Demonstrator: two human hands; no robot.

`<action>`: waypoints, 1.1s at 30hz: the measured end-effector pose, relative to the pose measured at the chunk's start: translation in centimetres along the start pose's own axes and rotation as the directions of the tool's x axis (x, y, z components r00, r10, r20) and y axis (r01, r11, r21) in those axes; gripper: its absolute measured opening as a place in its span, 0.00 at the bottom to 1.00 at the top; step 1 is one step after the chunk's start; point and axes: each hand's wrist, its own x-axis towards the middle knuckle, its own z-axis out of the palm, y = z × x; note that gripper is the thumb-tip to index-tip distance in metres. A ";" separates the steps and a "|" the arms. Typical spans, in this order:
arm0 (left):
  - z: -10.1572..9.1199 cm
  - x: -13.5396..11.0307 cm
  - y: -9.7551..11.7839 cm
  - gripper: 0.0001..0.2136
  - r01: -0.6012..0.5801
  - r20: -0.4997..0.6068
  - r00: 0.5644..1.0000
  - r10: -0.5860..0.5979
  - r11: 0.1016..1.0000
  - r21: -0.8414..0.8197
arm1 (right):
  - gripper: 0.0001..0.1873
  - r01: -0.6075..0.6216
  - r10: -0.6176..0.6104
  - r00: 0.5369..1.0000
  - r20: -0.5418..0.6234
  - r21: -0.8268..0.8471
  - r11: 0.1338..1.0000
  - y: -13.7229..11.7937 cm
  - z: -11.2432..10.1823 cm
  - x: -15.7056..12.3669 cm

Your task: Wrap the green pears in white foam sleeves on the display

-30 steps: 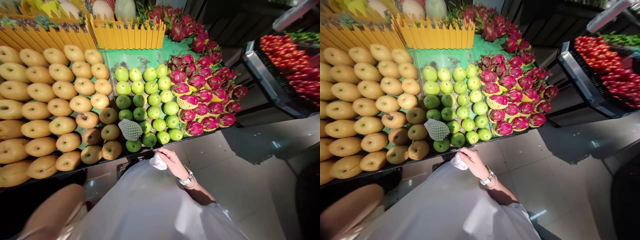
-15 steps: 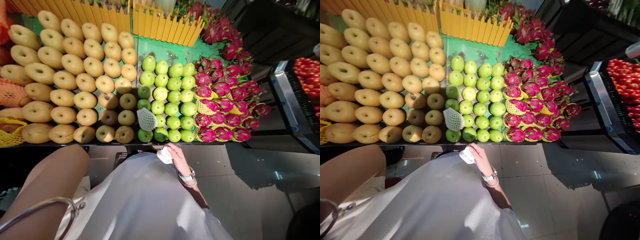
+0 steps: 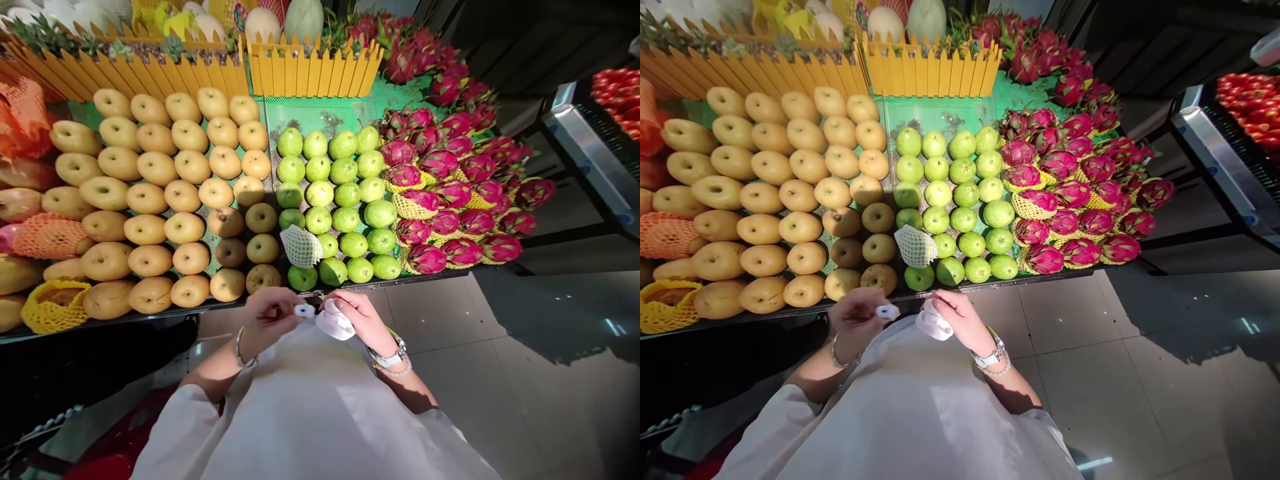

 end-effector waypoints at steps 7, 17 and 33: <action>0.1 0.7 -1.4 0.10 0.106 0.291 0.951 -0.108 0.994 0.024 | 0.19 0.001 0.001 1.000 -0.028 0.066 0.998 -0.9 1.4 -0.2; -1.1 0.8 -1.6 0.14 0.275 0.382 0.877 -0.291 0.956 0.099 | 0.17 -0.029 0.031 0.999 -0.011 0.094 0.995 -0.2 3.0 0.8; -3.4 -0.1 -2.1 0.31 0.375 0.521 0.759 -0.391 0.916 0.142 | 0.16 -0.016 0.012 0.998 0.068 0.055 0.998 -0.1 3.0 1.4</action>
